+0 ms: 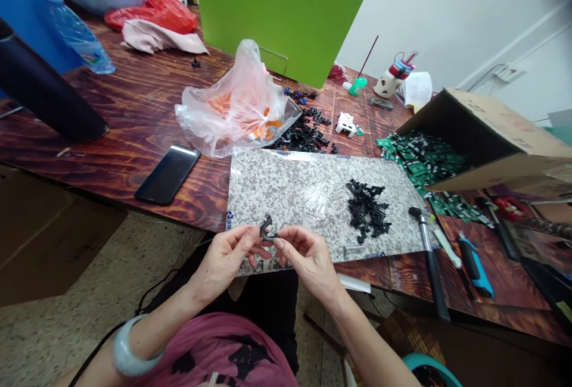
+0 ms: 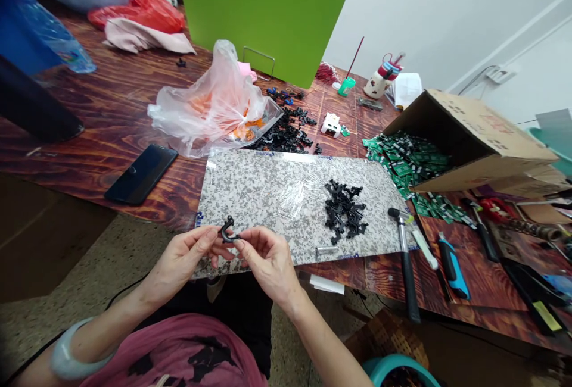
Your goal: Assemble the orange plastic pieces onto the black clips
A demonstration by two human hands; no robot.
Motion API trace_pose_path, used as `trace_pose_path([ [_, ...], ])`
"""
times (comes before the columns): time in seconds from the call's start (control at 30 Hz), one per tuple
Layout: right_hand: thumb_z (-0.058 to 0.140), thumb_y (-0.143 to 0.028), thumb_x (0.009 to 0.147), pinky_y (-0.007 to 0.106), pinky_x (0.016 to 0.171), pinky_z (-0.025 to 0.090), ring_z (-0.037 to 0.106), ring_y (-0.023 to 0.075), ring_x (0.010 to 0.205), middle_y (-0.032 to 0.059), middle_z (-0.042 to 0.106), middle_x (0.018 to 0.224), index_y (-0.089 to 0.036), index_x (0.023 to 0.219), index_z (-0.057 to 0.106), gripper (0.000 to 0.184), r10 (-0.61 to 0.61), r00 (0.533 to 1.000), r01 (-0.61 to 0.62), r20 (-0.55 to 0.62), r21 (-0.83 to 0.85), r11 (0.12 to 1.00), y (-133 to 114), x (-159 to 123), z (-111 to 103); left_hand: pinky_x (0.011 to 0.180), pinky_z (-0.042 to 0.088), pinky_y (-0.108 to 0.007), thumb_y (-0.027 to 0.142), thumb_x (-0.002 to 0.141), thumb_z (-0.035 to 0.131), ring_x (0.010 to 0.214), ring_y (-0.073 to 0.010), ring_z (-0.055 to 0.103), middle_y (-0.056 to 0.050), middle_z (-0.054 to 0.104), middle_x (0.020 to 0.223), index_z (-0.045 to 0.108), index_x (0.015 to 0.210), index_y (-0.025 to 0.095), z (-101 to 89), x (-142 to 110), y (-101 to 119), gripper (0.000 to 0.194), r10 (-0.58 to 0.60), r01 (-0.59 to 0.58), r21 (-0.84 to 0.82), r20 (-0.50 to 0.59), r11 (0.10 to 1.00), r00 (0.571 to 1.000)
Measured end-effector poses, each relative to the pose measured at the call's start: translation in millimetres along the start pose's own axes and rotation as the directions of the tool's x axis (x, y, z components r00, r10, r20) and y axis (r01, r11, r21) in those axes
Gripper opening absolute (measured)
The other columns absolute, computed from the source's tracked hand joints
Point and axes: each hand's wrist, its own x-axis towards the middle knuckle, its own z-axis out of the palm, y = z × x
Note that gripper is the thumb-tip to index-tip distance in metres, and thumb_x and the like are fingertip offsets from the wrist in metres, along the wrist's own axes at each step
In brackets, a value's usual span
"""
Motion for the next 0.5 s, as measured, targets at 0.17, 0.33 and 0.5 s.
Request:
trace_pose_path([
  [0.17, 0.071, -0.039, 0.072, 0.023, 0.05, 0.051, 0.062, 0.0123, 0.058, 0.0002, 0.064, 0.069, -0.018, 0.079, 0.058, 0.026, 0.056, 0.998, -0.051, -0.024, 0.177, 0.983, 3, -1, 14, 0.052, 0.042, -0.019, 0.039, 0.083, 0.057, 0.054, -0.0092, 0.048, 0.002, 0.059, 0.067, 0.068, 0.08, 0.014, 6.9, -1, 1, 0.027, 0.132, -0.118, 0.107, -0.132, 0.987, 0.983],
  [0.33, 0.063, -0.04, 0.081, 0.021, 0.05, 0.048, 0.058, 0.011, 0.058, 0.0008, 0.062, 0.068, -0.016, 0.083, 0.061, 0.024, -0.023, 0.998, 0.021, -0.056, -0.031, 0.999, -5, -1, 0, 0.058, 0.045, -0.021, 0.037, 0.089, 0.048, 0.058, -0.011, 0.053, -0.001, 0.063, 0.074, 0.066, 0.082, 0.014, 2.7, -1, 5, 0.03, 0.122, -0.109, 0.164, -0.067, 0.98, 0.99],
  [0.5, 0.057, -0.04, 0.084, 0.019, 0.049, 0.041, 0.051, 0.009, 0.058, 0.0014, 0.062, 0.075, -0.017, 0.09, 0.065, 0.025, -0.095, 0.995, 0.094, 0.007, -0.218, 0.971, -15, 4, -9, 0.055, 0.046, -0.022, 0.04, 0.092, 0.042, 0.059, -0.0136, 0.058, -0.001, 0.062, 0.069, 0.058, 0.077, 0.016, 0.9, -3, 6, 0.032, 0.039, -0.067, 0.178, 0.158, 0.982, 0.987],
])
